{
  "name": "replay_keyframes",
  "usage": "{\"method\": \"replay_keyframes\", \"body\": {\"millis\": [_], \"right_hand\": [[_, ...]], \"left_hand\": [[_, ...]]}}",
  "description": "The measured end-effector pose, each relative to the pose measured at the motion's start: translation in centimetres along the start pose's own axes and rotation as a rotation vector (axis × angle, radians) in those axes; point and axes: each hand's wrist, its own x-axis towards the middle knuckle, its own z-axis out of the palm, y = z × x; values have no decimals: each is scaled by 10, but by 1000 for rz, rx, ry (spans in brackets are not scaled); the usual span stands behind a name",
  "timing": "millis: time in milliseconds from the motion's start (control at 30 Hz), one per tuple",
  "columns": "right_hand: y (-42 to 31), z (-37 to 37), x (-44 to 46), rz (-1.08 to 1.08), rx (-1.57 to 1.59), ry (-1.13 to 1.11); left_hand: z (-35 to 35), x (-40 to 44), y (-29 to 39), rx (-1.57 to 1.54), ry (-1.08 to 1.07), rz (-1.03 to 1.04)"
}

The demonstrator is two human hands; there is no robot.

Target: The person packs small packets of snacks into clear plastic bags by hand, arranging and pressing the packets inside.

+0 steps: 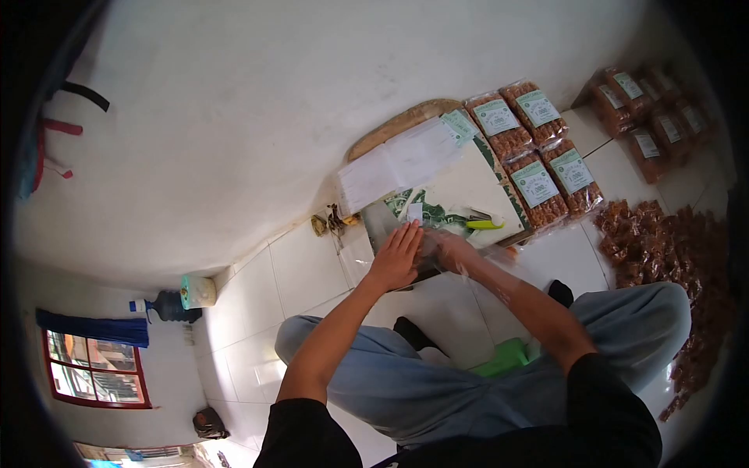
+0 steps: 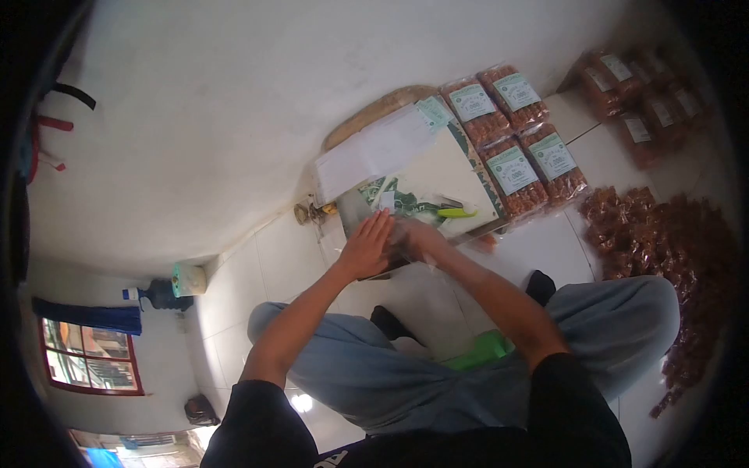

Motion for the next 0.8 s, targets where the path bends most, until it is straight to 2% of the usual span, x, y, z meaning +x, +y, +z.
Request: {"method": "replay_keyframes", "body": {"millis": [67,133,167,233,267,300,367,500,600,633,700,800], "right_hand": [[2,-9,-12,-35,1,-18],[23,-6,-24,-314,356,167],[28,-9,-32,-311,341,150],[12,-44,-50,-274,118,3],[14,-50,-56,-73,566,-163],[17,-55,-62,188,1000,-235],[64,-39,-80,-457,-127,76],[38,-64,-135,-324,-125,48],[24,-55,-160,-213,40,177],[17,-53,-161,-214,30,163],[-1,-45,-162,-351,-114,291],[5,-14,-160,-261,-111,376]], "left_hand": [[5,-2,0,2,16,-20],[7,-2,-6,-12,12,-26],[8,-3,-8,-28,26,-33],[7,-5,-11,5,27,-10],[8,-5,-13,45,8,-13],[12,-5,-16,30,24,-27],[19,-6,-24,26,51,-9],[11,-5,-37,6,16,-15],[12,-8,-43,66,-17,-11],[14,-7,-44,53,-9,-19],[20,-9,-45,65,15,-20],[17,-10,-42,104,-15,-34]]}}
